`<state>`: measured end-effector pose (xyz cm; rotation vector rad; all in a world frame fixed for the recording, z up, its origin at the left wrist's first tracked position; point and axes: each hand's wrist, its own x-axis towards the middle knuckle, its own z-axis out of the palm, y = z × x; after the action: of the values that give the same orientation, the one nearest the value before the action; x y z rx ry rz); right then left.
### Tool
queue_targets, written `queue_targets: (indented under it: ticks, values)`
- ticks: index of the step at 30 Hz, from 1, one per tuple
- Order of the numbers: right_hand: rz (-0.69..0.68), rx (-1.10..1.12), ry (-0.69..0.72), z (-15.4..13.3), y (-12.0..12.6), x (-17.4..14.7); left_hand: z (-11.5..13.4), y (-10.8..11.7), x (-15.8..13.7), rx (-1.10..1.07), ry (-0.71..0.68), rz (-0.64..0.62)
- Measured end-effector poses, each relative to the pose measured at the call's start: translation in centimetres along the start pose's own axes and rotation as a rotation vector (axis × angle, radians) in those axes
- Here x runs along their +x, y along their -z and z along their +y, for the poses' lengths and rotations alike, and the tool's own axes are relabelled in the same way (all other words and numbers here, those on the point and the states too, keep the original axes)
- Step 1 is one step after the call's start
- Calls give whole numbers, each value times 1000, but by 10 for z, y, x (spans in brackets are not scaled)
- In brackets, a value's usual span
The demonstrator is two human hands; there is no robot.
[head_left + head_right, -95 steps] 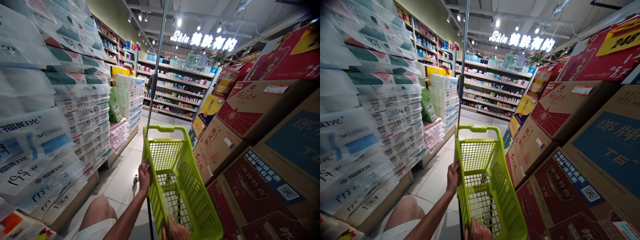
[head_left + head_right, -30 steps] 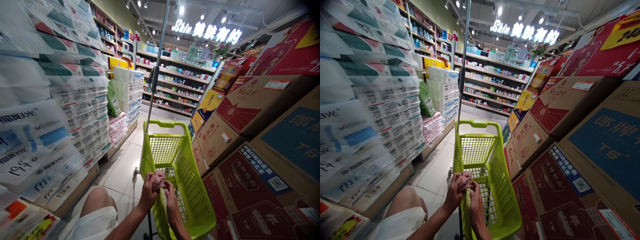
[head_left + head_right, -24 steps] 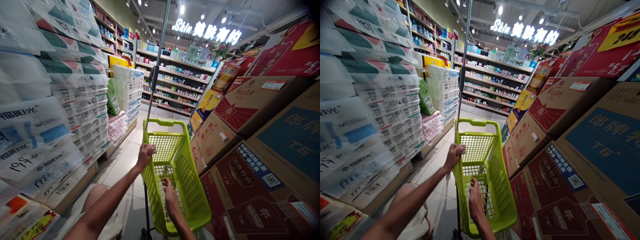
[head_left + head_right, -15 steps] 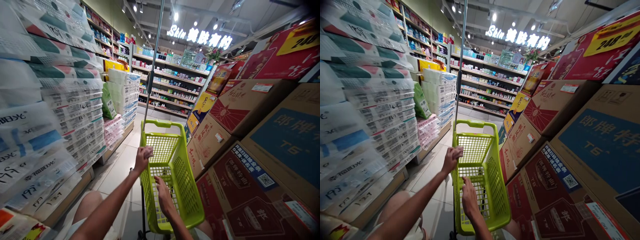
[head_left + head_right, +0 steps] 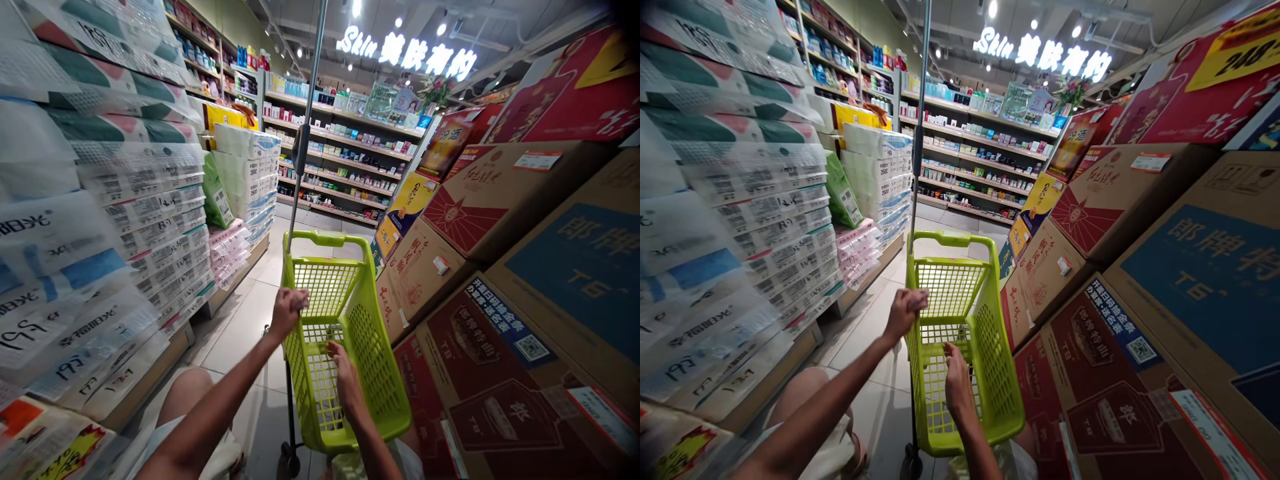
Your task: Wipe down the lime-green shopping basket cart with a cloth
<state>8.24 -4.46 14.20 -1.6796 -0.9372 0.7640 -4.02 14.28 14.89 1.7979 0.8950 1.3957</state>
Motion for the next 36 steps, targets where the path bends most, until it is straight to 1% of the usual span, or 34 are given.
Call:
queue_targets:
  ticks: [1, 2, 3, 4, 5, 6, 7, 9, 11, 12, 13, 14, 15, 16, 17, 18, 19, 21, 23, 24, 25, 26, 27, 28, 30, 33, 35, 36]
  values:
    - [-20, -4, 0, -8, -3, 4, -2, -2, 29, 15, 14, 51]
    - [-38, -8, 0, -15, -6, 8, -3, -5, 50, 30, 29, 95]
    - [-50, -12, 2, -22, -9, 11, -5, -7, 62, 39, 32, 123]
    - [-60, -14, 7, -27, -12, 13, -6, -8, 64, 41, 37, 141]
    - [-66, -13, 15, -30, -15, 15, -7, -9, 57, 39, 36, 140]
    - [-70, -12, 23, -30, -17, 15, -8, -9, 41, 32, 35, 125]
    - [-75, -14, 28, -28, -19, 14, -9, -8, 18, 24, 28, 91]
    - [-91, -23, 23, -19, -18, 11, -8, -3, -41, 21, 18, 31]
    - [-95, -39, 9, -6, -15, 4, -2, 4, -102, 32, 53, 14]
    - [-89, -48, 4, 0, -12, 1, 2, 8, -128, 33, 70, -2]
    - [-79, -57, 2, 6, -9, -2, 7, 11, -148, 33, 86, -23]
    - [-69, -66, 2, 10, -6, -5, 12, 12, -161, 34, 81, -59]
    - [-59, -75, 3, 13, -3, -7, 16, 13, -165, 36, 60, -103]
    - [-49, -80, 3, 15, -1, -9, 19, 13, -159, 43, 27, -140]
    - [-40, -82, 2, 16, 0, -10, 20, 13, -145, 53, -11, -167]
    - [-32, -81, 0, 16, 1, -11, 19, 12, -124, 68, -48, -175]
    - [-27, -78, -4, 15, 2, -11, 18, 10, -96, 85, -53, -132]
    - [-18, -70, -12, 14, 2, -11, 12, 5, -33, 102, -19, -38]
    - [-18, -64, -5, 12, 3, -10, 7, -1, 19, 105, -23, 6]
    - [-17, -61, 1, 12, 4, -9, 6, -5, 34, 123, -33, 19]
    - [-14, -59, 4, 13, 5, -9, 5, -7, 40, 133, -43, 20]
    - [-7, -56, 4, 14, 7, -8, 6, -9, 36, 140, -49, 13]
    - [-2, -54, 0, 15, 9, -7, 7, -10, 22, 141, -50, 0]
    - [3, -51, -6, 16, 12, -7, 9, -10, 1, 128, -45, -27]
    - [6, -44, -13, 17, 16, -6, 14, -6, -56, 76, -22, -76]
    - [-5, -39, -15, 14, 17, -5, 25, 5, -146, -62, 31, -190]
    - [-20, -59, -20, 10, 12, -6, 30, 10, -185, -119, 93, -221]
    - [-27, -71, -22, 7, 7, -7, 31, 10, -196, -141, 119, -208]
